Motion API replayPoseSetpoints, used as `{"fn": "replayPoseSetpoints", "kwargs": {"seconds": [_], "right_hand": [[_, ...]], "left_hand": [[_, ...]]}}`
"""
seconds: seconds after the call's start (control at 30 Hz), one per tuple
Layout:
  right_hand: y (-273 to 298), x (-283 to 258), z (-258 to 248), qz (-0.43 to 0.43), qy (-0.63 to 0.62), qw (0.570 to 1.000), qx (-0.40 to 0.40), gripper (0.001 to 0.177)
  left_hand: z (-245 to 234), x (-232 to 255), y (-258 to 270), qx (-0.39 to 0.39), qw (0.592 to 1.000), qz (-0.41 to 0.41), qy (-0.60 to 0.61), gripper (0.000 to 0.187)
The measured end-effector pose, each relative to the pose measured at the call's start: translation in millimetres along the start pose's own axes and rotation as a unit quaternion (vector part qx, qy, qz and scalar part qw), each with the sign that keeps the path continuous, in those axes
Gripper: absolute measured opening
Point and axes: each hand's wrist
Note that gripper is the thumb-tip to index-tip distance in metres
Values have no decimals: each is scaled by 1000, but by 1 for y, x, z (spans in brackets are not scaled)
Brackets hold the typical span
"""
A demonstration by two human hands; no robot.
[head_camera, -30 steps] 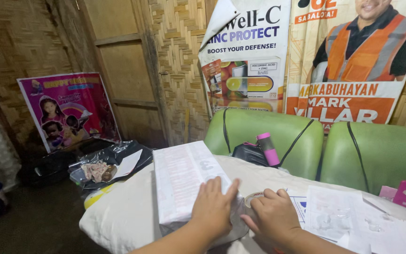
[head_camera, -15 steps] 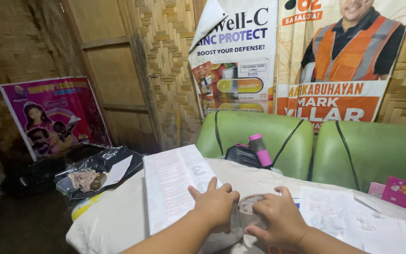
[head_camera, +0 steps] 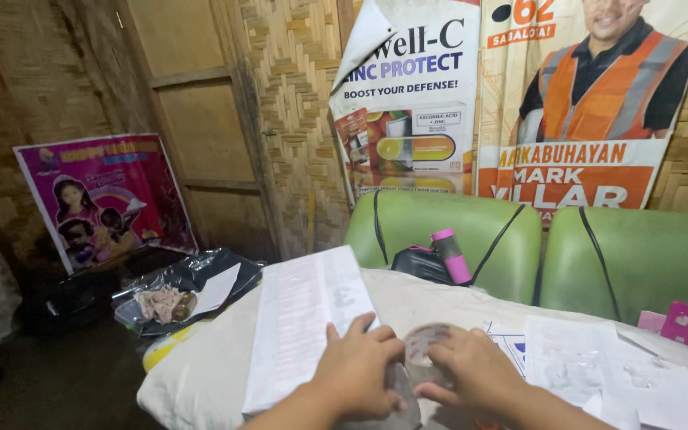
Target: The person wraps a rectangular box with white paper, folds the edges, and secures them with clear packing tape. They use orange-handled scissors to cut the tape and repeatedly rotate the box to tape multiple sides.
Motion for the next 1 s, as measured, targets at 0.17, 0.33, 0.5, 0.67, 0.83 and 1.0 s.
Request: {"fn": "replayPoseSetpoints", "kwargs": {"seconds": [0.17, 0.33, 0.5, 0.67, 0.83, 1.0], "right_hand": [[19, -2, 10, 23, -66, 997, 23, 60], [25, -1, 10, 144, -79, 983, -82, 60], [46, 14, 20, 118, -107, 987, 8, 66], [84, 32, 40, 262, -70, 963, -15, 90], [91, 31, 52, 330, -98, 937, -62, 89], [69, 33, 47, 399, -158, 902, -48, 79]], "left_hand": [[12, -1, -2, 5, 999, 35, -31, 58], [17, -8, -14, 2, 995, 80, -62, 60], [10, -16, -32, -39, 985, 159, -55, 72], [11, -19, -41, -96, 985, 142, -5, 61], [19, -23, -58, -163, 962, 217, -14, 51], [21, -15, -83, -298, 940, 164, -12, 68]]}}
Point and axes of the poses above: each hand's wrist, its own y-axis away from the middle knuckle, its own z-axis out of the palm, x = y × z, and after that the axes turned 14 degrees about z, right-handed
